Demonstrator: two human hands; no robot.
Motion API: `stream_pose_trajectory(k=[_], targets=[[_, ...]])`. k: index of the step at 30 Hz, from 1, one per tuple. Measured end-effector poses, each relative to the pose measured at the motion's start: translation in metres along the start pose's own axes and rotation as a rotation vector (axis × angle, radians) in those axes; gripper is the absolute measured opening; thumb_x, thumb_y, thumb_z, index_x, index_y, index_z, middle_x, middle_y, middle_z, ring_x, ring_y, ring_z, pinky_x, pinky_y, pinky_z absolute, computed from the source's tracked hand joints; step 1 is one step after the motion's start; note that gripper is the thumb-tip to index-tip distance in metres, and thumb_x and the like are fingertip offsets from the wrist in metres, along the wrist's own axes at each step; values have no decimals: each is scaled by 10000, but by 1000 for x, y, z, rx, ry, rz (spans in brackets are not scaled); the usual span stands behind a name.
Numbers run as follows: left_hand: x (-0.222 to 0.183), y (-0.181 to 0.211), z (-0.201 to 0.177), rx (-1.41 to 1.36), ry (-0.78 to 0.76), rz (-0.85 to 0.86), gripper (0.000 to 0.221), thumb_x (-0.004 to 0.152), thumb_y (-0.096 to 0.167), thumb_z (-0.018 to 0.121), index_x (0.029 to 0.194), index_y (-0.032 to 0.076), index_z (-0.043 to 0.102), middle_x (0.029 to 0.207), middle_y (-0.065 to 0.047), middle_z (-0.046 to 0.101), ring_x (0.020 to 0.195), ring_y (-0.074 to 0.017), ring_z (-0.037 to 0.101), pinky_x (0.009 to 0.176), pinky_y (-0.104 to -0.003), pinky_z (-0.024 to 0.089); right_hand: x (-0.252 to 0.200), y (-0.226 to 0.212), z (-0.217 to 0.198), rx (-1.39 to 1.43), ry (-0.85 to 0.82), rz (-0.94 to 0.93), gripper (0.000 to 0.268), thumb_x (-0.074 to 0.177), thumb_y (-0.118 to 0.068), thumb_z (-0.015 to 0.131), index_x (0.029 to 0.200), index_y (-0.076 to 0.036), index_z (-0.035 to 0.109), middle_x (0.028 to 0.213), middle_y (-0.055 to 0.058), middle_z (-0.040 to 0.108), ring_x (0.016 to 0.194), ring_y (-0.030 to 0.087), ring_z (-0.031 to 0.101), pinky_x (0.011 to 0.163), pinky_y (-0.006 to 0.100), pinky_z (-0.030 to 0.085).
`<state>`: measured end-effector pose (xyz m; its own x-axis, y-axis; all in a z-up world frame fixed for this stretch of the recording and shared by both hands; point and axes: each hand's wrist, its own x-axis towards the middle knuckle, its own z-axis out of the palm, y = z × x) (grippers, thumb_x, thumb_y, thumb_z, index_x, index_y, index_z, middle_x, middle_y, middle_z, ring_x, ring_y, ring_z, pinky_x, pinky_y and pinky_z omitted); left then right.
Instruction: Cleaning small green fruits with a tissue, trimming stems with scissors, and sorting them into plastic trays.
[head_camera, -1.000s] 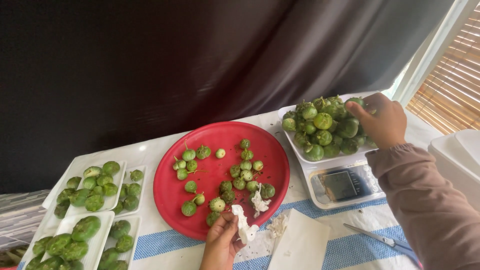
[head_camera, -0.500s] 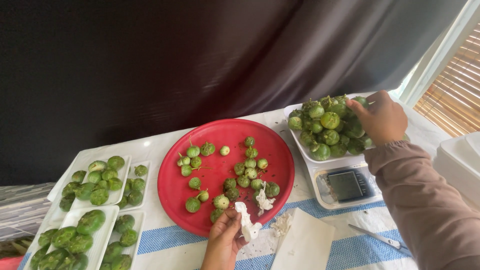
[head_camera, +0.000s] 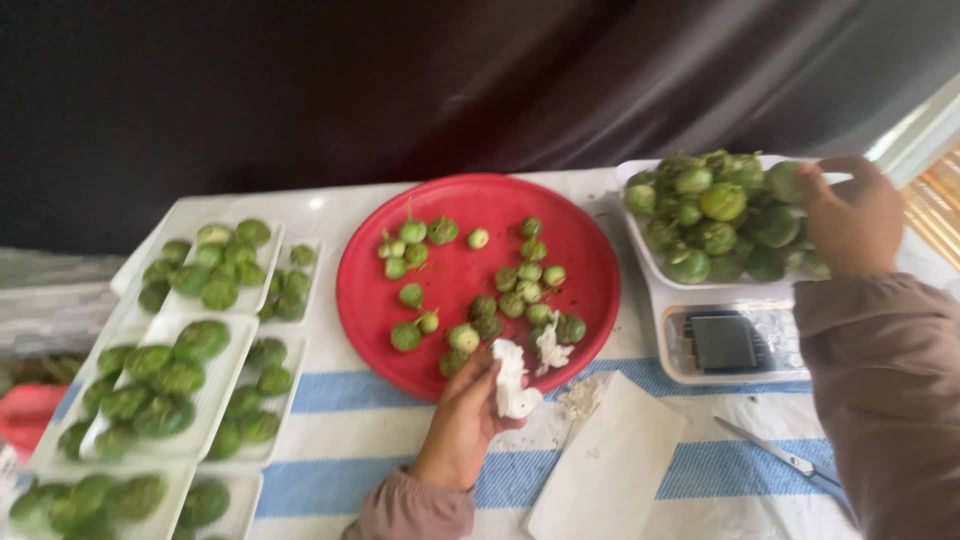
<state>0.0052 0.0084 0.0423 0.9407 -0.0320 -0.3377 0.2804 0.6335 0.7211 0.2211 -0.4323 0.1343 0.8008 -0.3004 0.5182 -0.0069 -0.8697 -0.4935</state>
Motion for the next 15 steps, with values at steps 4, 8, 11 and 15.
stream_pose_trajectory(k=[4,8,11,15], targets=[[-5,2,4,86,-88,7,145,1010,245,621,1112,145,642,930,-91,742,792,-151,682,530,-308,581,-5,5,1,124,21,-18,351,1138,-429,741,1279,-109,707,1009,155,674,868,300,646,696,460,479],[-5,-3,3,190,-102,33,109,993,214,655,1084,161,624,957,-16,689,763,-130,654,561,-293,572,28,87,45,182,-51,62,470,1234,-608,586,1487,-220,513,1119,120,563,977,311,575,807,509,424],[-4,-13,1,222,-219,63,268,979,177,673,1244,142,646,1032,3,660,900,-95,643,603,-277,598,80,171,96,591,-325,-121,518,1242,-730,350,1439,-303,567,1326,-65,580,1205,108,534,1192,365,397],[-2,-32,-2,232,-396,140,223,1033,155,642,1246,98,675,988,-35,685,727,-130,720,594,-301,653,85,140,101,1104,-663,1,447,1249,-571,393,1467,-223,569,1320,-4,593,1151,145,563,1074,353,439]])
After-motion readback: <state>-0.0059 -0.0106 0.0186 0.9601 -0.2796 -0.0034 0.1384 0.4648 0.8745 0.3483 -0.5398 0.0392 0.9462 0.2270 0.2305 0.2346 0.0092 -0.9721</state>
